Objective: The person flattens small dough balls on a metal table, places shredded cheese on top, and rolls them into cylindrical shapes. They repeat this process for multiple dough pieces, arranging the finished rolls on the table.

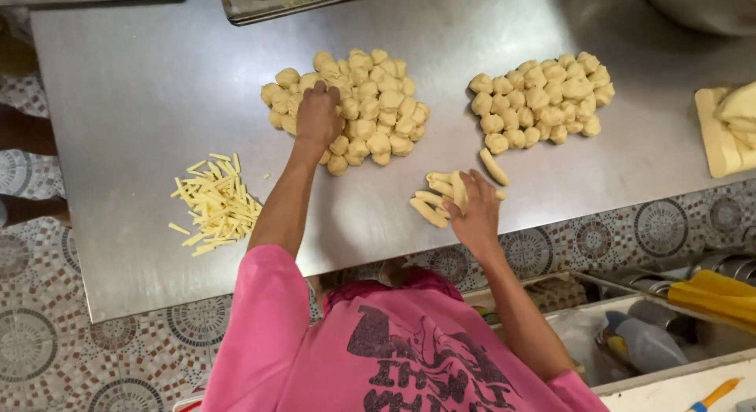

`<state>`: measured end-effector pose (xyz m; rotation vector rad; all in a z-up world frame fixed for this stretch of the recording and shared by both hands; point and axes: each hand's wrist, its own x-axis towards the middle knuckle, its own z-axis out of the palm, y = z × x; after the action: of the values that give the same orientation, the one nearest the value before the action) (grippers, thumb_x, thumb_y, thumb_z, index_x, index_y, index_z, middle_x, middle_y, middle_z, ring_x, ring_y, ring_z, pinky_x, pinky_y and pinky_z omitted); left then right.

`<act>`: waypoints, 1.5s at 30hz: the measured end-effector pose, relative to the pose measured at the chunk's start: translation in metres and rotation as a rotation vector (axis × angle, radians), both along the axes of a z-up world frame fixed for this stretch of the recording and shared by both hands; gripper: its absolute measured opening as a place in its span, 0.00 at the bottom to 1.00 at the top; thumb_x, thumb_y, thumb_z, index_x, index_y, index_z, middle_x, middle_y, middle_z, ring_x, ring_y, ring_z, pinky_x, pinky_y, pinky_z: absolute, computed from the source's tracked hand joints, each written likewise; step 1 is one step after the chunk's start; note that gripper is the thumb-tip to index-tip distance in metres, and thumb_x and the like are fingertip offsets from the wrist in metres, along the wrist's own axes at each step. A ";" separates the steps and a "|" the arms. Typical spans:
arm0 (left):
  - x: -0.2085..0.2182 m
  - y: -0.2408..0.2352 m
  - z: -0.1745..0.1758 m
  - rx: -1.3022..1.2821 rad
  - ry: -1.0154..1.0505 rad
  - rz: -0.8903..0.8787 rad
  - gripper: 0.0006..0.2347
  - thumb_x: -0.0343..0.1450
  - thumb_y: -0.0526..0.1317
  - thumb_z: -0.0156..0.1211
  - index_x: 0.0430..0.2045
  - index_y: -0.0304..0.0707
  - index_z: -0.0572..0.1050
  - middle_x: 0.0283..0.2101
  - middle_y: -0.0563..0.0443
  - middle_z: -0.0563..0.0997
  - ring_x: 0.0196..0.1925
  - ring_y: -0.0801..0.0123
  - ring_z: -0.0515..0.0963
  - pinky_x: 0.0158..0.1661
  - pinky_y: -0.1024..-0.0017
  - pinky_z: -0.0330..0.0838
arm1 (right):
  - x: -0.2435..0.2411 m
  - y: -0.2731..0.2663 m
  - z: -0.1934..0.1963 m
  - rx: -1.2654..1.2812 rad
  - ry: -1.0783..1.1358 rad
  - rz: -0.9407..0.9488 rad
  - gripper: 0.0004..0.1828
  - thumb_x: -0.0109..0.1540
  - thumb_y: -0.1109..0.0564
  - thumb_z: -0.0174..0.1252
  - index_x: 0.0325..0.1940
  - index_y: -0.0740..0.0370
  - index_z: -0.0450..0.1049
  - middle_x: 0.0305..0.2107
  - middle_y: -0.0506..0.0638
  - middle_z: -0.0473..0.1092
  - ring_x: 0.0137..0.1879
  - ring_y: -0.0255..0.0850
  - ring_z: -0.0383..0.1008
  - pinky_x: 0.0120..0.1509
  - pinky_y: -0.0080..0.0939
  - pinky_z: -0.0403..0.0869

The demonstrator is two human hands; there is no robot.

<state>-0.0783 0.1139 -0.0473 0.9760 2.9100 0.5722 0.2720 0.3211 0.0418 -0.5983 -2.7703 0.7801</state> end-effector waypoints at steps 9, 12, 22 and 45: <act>0.193 -0.106 0.139 1.214 -0.898 0.197 0.14 0.68 0.34 0.69 0.46 0.30 0.78 0.39 0.42 0.81 0.39 0.64 0.81 0.41 0.67 0.78 | -0.095 -0.139 0.056 -0.826 0.378 0.272 0.19 0.61 0.60 0.70 0.56 0.61 0.79 0.43 0.50 0.77 0.49 0.41 0.79 0.57 0.45 0.77; 0.204 -0.157 0.163 1.147 -0.937 0.104 0.16 0.68 0.31 0.69 0.50 0.29 0.78 0.50 0.43 0.81 0.48 0.62 0.81 0.47 0.66 0.78 | -0.099 -0.169 0.063 -0.926 0.354 0.356 0.14 0.58 0.65 0.71 0.48 0.65 0.80 0.33 0.51 0.74 0.40 0.40 0.78 0.52 0.43 0.78; 0.218 -0.211 0.099 1.047 -0.879 0.245 0.06 0.67 0.32 0.73 0.32 0.34 0.82 0.20 0.49 0.78 0.23 0.72 0.77 0.28 0.75 0.74 | -0.066 -0.254 0.029 -1.060 0.151 0.166 0.22 0.57 0.62 0.73 0.54 0.65 0.76 0.33 0.49 0.75 0.39 0.36 0.75 0.45 0.38 0.78; 0.243 -0.160 -0.003 0.472 -0.275 0.463 0.12 0.68 0.35 0.67 0.42 0.32 0.73 0.34 0.35 0.78 0.39 0.36 0.82 0.39 0.48 0.75 | -0.064 -0.183 -0.082 0.197 0.207 0.614 0.18 0.67 0.47 0.59 0.58 0.57 0.77 0.44 0.48 0.71 0.50 0.46 0.70 0.56 0.51 0.62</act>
<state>0.1643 -0.0457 -0.0501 0.1838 2.7910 1.3370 0.2083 0.1376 -0.0397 0.3710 -2.7904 0.6087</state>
